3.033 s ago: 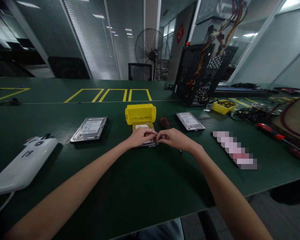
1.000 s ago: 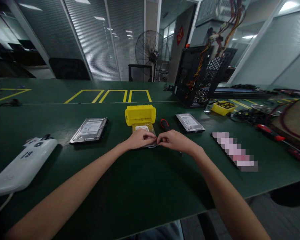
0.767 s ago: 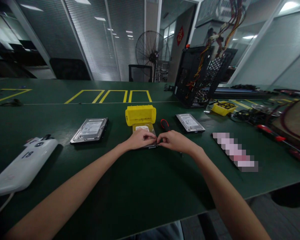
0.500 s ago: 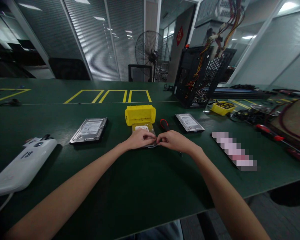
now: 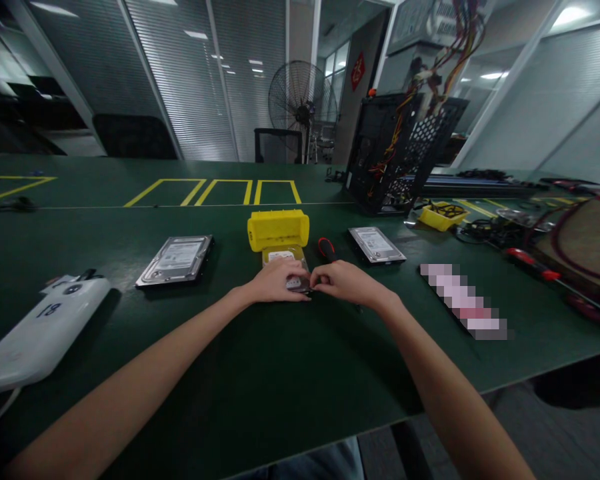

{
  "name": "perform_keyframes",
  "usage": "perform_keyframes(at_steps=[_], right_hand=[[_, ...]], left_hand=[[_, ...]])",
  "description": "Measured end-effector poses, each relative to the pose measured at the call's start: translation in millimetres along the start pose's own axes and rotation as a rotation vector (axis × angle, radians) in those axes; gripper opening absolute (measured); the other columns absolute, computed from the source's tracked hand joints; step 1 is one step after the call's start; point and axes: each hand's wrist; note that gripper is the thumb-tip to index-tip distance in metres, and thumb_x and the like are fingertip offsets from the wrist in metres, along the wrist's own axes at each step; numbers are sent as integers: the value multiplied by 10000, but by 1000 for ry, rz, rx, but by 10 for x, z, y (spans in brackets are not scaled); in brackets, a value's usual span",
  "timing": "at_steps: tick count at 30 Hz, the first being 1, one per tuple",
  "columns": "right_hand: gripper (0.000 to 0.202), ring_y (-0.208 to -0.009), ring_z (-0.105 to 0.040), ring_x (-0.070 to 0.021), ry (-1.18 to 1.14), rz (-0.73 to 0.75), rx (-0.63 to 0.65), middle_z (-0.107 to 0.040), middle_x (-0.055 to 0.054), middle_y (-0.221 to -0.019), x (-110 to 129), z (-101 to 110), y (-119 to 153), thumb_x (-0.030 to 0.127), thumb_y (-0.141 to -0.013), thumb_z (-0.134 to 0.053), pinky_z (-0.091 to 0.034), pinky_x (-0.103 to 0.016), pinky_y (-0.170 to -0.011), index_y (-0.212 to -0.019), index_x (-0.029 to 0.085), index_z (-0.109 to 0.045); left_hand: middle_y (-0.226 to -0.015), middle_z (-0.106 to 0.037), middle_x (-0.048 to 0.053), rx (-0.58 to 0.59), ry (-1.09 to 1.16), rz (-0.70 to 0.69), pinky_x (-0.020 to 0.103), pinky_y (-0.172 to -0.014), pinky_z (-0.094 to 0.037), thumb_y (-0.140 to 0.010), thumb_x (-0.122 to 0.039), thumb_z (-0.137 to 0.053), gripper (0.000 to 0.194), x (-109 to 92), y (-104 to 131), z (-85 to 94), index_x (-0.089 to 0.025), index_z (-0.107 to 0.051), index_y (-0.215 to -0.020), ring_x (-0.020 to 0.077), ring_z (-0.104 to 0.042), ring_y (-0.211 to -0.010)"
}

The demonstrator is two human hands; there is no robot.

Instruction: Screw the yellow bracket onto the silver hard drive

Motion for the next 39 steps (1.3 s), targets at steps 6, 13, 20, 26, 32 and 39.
perform_keyframes(at_steps=[6, 13, 20, 26, 32, 39], right_hand=[[178, -626, -528, -113, 59, -3, -16, -607, -7, -705, -12, -9, -2, 238, -868, -547, -328, -258, -591, -971, 190, -684], [200, -733, -606, -153, 111, -2, -12, -683, -30, -818, -10, -13, 1, 269, -883, -541, -371, -276, -662, -999, 214, -695], [203, -809, -649, -187, 176, 16, -19, -721, -24, -907, -26, -27, 0, 262, -876, -549, -402, -293, -707, -1008, 242, -702], [195, -773, -636, -161, 166, 24, -28, -715, -15, -878, -32, -23, 5, 240, -871, -557, -385, -274, -677, -995, 240, -708], [182, -630, -531, -109, 137, 1, -49, -632, 6, -714, -13, -8, 10, 239, -861, -581, -335, -253, -612, -980, 224, -717], [193, -586, -492, -91, 90, 5, -34, -592, 16, -678, -15, 4, 17, 252, -864, -571, -321, -245, -588, -988, 218, -715]], left_hand=[[-902, -578, 24, 14, -56, 7, 293, -687, -333, -821, -554, -620, 374, -13, -8, -8, -233, -674, -1004, 212, -529, -853], [-917, -597, 34, 32, -70, 73, 316, -716, -345, -815, -487, -644, 320, -108, -48, 2, -223, -654, -995, 226, -533, -881], [-929, -605, 36, 34, -86, 133, 350, -772, -354, -812, -442, -643, 246, -190, -89, -35, -217, -632, -910, 240, -531, -922], [-925, -603, 30, 9, -77, 123, 359, -786, -358, -810, -452, -640, 259, -178, -76, -52, -227, -634, -937, 237, -532, -924], [-931, -596, 36, 18, -83, 130, 359, -792, -362, -825, -450, -613, 263, -210, -71, -31, -214, -632, -941, 235, -526, -920], [-950, -598, 42, 15, -89, 123, 366, -803, -363, -834, -464, -602, 288, -188, -68, -53, -214, -633, -974, 237, -523, -923]])
Point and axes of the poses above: each hand's wrist, its own y-axis away from the middle knuckle, its own z-axis out of the back of the hand, x = y × z
